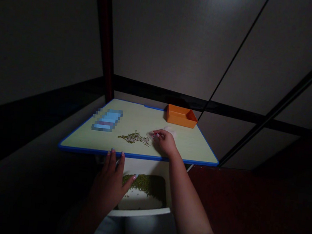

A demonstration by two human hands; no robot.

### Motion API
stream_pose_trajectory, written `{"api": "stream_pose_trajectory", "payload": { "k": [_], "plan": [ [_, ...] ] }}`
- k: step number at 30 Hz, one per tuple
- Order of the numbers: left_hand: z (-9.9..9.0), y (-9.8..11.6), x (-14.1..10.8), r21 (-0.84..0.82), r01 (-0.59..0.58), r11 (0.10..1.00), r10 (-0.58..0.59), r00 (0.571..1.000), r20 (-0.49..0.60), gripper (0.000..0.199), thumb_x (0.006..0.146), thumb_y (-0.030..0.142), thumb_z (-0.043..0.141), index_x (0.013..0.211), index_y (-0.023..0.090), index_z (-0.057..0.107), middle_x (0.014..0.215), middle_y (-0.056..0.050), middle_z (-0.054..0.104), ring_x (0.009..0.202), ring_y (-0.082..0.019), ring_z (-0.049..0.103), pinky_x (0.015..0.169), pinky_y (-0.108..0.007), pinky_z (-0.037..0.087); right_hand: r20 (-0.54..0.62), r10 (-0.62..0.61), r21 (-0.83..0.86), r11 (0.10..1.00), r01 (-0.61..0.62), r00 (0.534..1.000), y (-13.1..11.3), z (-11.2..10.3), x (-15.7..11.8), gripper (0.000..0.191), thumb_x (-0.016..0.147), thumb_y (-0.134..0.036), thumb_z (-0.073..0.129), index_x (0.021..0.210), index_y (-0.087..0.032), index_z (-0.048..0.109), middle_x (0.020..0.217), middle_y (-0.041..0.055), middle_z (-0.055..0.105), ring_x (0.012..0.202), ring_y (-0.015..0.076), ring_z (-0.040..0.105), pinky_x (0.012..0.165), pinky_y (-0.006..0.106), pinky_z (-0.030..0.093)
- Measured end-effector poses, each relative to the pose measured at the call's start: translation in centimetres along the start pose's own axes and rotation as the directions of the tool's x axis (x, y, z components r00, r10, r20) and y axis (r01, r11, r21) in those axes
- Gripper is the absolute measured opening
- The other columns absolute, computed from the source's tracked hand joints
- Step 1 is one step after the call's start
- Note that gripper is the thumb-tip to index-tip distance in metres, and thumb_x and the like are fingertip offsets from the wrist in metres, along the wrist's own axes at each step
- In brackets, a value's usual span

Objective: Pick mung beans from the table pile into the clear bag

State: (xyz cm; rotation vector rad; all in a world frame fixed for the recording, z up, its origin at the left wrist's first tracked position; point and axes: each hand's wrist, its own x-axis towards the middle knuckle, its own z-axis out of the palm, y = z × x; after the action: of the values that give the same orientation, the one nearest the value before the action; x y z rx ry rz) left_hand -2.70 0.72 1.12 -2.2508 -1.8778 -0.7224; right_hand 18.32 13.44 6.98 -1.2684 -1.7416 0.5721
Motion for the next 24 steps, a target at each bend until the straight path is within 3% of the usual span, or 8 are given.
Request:
{"api": "stream_pose_trajectory", "payload": {
  "k": [8,15,24],
  "plan": [
    [0.0,-0.1,0.0,0.000,-0.012,1.000,0.012,1.000,-0.006,0.079,0.080,0.056,0.047,0.140,0.007,0.035,0.152,-0.029,0.020,0.143,-0.038,0.015,0.106,-0.052,0.036,0.030,0.015,-0.264,0.965,-0.007,0.999,0.1,1.1,0.1,0.024,0.084,-0.011,0.054,0.098,-0.021,0.071,0.099,0.0072,0.072,0.093,0.0185,0.062,0.088,0.031,0.045],
    [-0.3,0.2,-0.1,0.020,0.008,1.000,-0.009,1.000,0.024,0.077,0.082,0.055,0.043,0.139,0.005,0.036,0.152,-0.030,0.019,0.143,-0.039,0.016,0.107,-0.050,0.035,0.144,-0.123,-0.195,0.969,0.150,0.982,-1.1,1.6,-0.2,0.028,0.083,-0.010,0.052,0.098,-0.023,0.072,0.097,0.0032,0.072,0.094,0.0174,0.060,0.088,0.030,0.044],
    [0.0,0.1,0.1,0.020,-0.003,1.000,0.003,1.000,-0.005,0.077,0.079,0.054,0.048,0.139,0.006,0.037,0.152,-0.028,0.022,0.143,-0.038,0.017,0.106,-0.050,0.037,0.154,-0.118,-0.193,0.970,0.147,0.981,-0.8,1.2,-0.3,0.026,0.082,-0.011,0.056,0.099,-0.022,0.073,0.094,0.0040,0.072,0.092,0.0171,0.060,0.087,0.030,0.045]
  ]
}}
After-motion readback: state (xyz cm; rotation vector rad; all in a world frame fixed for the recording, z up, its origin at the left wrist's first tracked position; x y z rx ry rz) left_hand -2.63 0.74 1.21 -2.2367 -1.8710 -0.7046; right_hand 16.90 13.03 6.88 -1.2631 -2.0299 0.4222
